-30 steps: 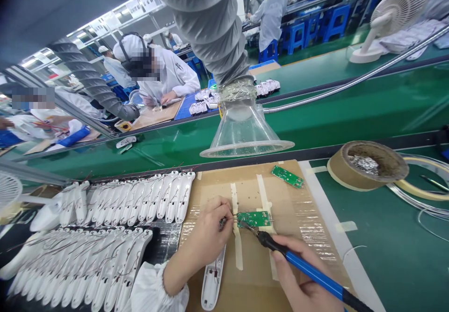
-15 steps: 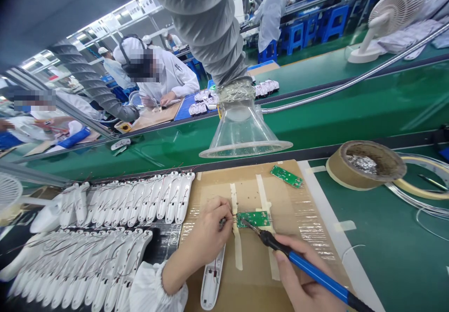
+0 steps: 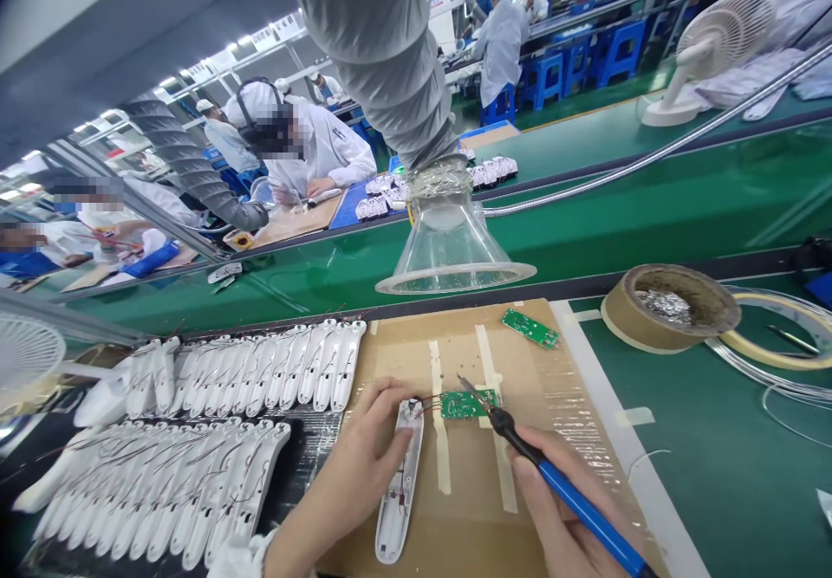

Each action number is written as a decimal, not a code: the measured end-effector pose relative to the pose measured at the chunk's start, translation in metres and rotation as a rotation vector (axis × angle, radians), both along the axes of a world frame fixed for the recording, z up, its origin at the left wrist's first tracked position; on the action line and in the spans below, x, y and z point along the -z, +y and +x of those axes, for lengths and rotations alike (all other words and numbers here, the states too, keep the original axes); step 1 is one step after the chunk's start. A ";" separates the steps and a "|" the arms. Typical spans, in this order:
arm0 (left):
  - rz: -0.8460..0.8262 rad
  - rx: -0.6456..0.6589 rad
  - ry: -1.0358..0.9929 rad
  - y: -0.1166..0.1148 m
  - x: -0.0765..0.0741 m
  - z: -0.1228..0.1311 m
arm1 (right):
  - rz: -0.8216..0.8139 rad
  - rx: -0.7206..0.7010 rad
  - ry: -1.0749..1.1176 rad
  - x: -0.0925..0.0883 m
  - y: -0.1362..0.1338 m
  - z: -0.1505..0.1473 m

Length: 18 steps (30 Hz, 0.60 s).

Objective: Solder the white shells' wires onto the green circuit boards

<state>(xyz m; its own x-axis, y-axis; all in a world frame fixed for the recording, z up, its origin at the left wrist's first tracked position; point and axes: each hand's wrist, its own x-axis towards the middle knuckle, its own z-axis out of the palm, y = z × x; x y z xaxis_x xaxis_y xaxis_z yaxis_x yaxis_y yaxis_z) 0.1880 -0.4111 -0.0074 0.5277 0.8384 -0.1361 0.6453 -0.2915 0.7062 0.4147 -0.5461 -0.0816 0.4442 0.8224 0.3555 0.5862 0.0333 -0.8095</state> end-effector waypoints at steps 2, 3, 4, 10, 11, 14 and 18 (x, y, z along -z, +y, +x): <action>-0.058 -0.039 -0.018 -0.015 0.003 -0.015 | -0.007 -0.028 0.013 -0.001 -0.002 -0.007; -0.076 -0.057 -0.034 -0.024 0.007 -0.021 | -0.012 -0.038 0.020 -0.001 -0.004 -0.013; -0.086 -0.077 -0.057 -0.032 0.013 -0.024 | -0.014 -0.052 0.023 -0.001 -0.005 -0.020; -0.057 -0.197 -0.216 -0.065 0.048 -0.011 | 0.032 -0.324 0.089 0.004 -0.009 -0.057; -0.027 -0.199 -0.222 -0.066 0.051 -0.007 | 0.051 -0.349 0.098 0.005 -0.007 -0.060; 0.046 -0.198 -0.221 -0.068 0.053 0.001 | 0.059 -0.373 0.104 0.007 -0.002 -0.066; 0.054 -0.147 -0.226 -0.067 0.046 0.004 | 0.043 -0.324 0.101 0.010 0.003 -0.068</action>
<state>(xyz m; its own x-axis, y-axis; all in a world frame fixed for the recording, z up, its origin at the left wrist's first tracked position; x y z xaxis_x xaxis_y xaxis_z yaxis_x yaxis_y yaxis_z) 0.1917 -0.4778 -0.0533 0.4114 0.9113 0.0180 0.5113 -0.2471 0.8231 0.3471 -0.5427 -0.0916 0.1970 0.9119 0.3600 0.4563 0.2397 -0.8569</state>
